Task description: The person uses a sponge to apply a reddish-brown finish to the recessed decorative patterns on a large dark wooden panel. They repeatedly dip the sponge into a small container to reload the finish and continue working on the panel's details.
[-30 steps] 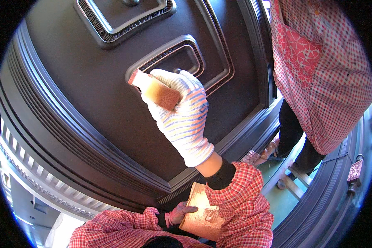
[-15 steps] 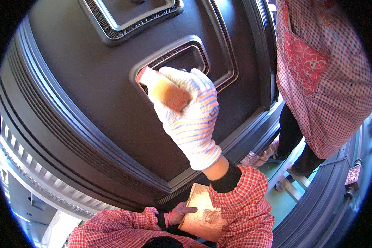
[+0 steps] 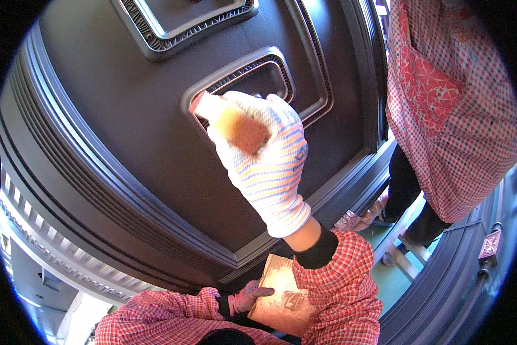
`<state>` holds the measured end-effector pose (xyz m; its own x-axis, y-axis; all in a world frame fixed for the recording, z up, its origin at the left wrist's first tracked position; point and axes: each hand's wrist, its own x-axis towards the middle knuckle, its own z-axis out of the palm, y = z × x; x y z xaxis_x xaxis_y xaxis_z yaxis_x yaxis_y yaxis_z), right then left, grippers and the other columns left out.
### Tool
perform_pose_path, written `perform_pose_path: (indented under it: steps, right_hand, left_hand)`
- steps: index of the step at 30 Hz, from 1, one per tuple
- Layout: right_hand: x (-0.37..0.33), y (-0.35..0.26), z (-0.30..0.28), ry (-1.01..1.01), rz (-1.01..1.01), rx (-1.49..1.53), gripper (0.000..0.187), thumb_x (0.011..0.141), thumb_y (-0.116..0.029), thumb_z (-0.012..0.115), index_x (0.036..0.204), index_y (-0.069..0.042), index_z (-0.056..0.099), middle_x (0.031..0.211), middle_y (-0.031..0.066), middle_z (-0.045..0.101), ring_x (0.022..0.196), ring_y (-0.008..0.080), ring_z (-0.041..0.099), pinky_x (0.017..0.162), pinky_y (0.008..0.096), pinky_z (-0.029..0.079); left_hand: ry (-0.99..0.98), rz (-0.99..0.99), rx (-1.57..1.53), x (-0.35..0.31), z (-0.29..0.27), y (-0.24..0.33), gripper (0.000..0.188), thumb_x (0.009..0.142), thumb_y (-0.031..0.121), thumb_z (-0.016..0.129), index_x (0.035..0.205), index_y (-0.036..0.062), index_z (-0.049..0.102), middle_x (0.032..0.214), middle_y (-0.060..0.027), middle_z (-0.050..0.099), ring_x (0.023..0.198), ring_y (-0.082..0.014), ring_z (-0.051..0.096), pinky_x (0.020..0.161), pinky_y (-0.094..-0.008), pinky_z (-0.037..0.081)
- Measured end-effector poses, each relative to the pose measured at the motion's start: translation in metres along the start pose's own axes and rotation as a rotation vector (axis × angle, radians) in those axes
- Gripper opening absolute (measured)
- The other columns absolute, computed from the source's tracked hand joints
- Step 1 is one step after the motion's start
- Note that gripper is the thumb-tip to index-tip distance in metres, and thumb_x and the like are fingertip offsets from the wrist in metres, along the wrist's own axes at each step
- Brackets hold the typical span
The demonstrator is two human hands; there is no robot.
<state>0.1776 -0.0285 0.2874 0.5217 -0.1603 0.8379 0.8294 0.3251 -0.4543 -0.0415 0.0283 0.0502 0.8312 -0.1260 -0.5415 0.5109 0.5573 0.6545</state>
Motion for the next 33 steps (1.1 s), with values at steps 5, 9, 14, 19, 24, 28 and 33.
perform_pose_path:
  steps: [5, 9, 14, 19, 24, 28, 33]
  right_hand:
    - [0.003, 0.002, -0.001, -0.122, -0.050, -0.056, 0.037, 0.071, -0.007, 0.077, 0.104, -0.003, 0.062, 0.099, 0.0082, 0.067, 0.093, 0.0161, 0.064, 0.086, 0.0291, 0.048]
    - [-0.008, 0.000, -0.009, -0.101, -0.125, -0.090, 0.030, 0.067, -0.021, 0.076, 0.091, -0.008, 0.066, 0.085, 0.0081, 0.066, 0.081, 0.0305, 0.061, 0.088, 0.0397, 0.043]
    - [-0.026, 0.001, -0.019, -0.060, 0.045, 0.000, 0.032, 0.066, -0.017, 0.077, 0.093, -0.007, 0.066, 0.088, 0.0070, 0.066, 0.082, 0.0274, 0.061, 0.086, 0.0359, 0.042]
    - [-0.006, 0.003, -0.013, -0.055, 0.046, 0.043, 0.032, 0.067, -0.017, 0.077, 0.094, -0.005, 0.066, 0.087, 0.0101, 0.065, 0.082, 0.0269, 0.061, 0.079, 0.0351, 0.046]
    - [-0.015, 0.007, -0.021, -0.117, -0.010, -0.078, 0.031, 0.067, -0.021, 0.076, 0.093, -0.007, 0.066, 0.087, 0.0094, 0.065, 0.080, 0.0282, 0.061, 0.081, 0.0366, 0.045]
    - [-0.040, 0.000, -0.037, -0.181, 0.117, -0.110, 0.032, 0.066, -0.019, 0.077, 0.093, -0.009, 0.066, 0.091, 0.0066, 0.066, 0.088, 0.0257, 0.060, 0.091, 0.0367, 0.040]
    - [-0.031, -0.004, -0.032, -0.087, 0.192, -0.024, 0.034, 0.065, -0.018, 0.078, 0.095, -0.009, 0.066, 0.095, 0.0058, 0.066, 0.091, 0.0251, 0.060, 0.092, 0.0369, 0.040]
  left_hand:
    - [0.006, 0.029, -0.014, 0.000, 0.000, -0.003, 0.040, 0.086, 0.008, 0.058, 0.123, -0.0039, 0.049, 0.117, -0.0130, 0.059, 0.105, -0.0256, 0.059, 0.092, -0.0367, 0.046]
    - [-0.015, 0.030, -0.034, 0.002, 0.002, -0.003, 0.040, 0.086, 0.007, 0.058, 0.123, -0.0043, 0.049, 0.117, -0.0134, 0.059, 0.105, -0.0256, 0.059, 0.093, -0.0369, 0.046]
    - [-0.044, -0.010, -0.049, 0.005, -0.003, -0.004, 0.053, 0.085, 0.012, 0.061, 0.131, -0.0003, 0.039, 0.125, -0.0129, 0.053, 0.110, -0.0243, 0.056, 0.096, -0.0366, 0.044]
    - [-0.047, -0.024, -0.014, 0.006, -0.004, -0.004, 0.053, 0.085, 0.012, 0.061, 0.132, -0.0003, 0.039, 0.125, -0.0131, 0.053, 0.111, -0.0244, 0.055, 0.096, -0.0366, 0.044]
    - [-0.046, 0.004, -0.015, 0.006, 0.000, -0.003, 0.053, 0.085, 0.012, 0.061, 0.131, 0.0000, 0.039, 0.124, -0.0136, 0.053, 0.110, -0.0243, 0.056, 0.096, -0.0365, 0.045]
    - [-0.059, 0.001, -0.014, 0.007, -0.003, -0.005, 0.052, 0.085, 0.013, 0.061, 0.130, 0.0001, 0.041, 0.123, -0.0132, 0.054, 0.107, -0.0242, 0.057, 0.094, -0.0362, 0.045]
    - [-0.025, 0.035, 0.006, 0.009, 0.000, -0.005, 0.041, 0.086, 0.009, 0.057, 0.123, -0.0047, 0.049, 0.116, -0.0144, 0.059, 0.103, -0.0249, 0.060, 0.092, -0.0358, 0.047]
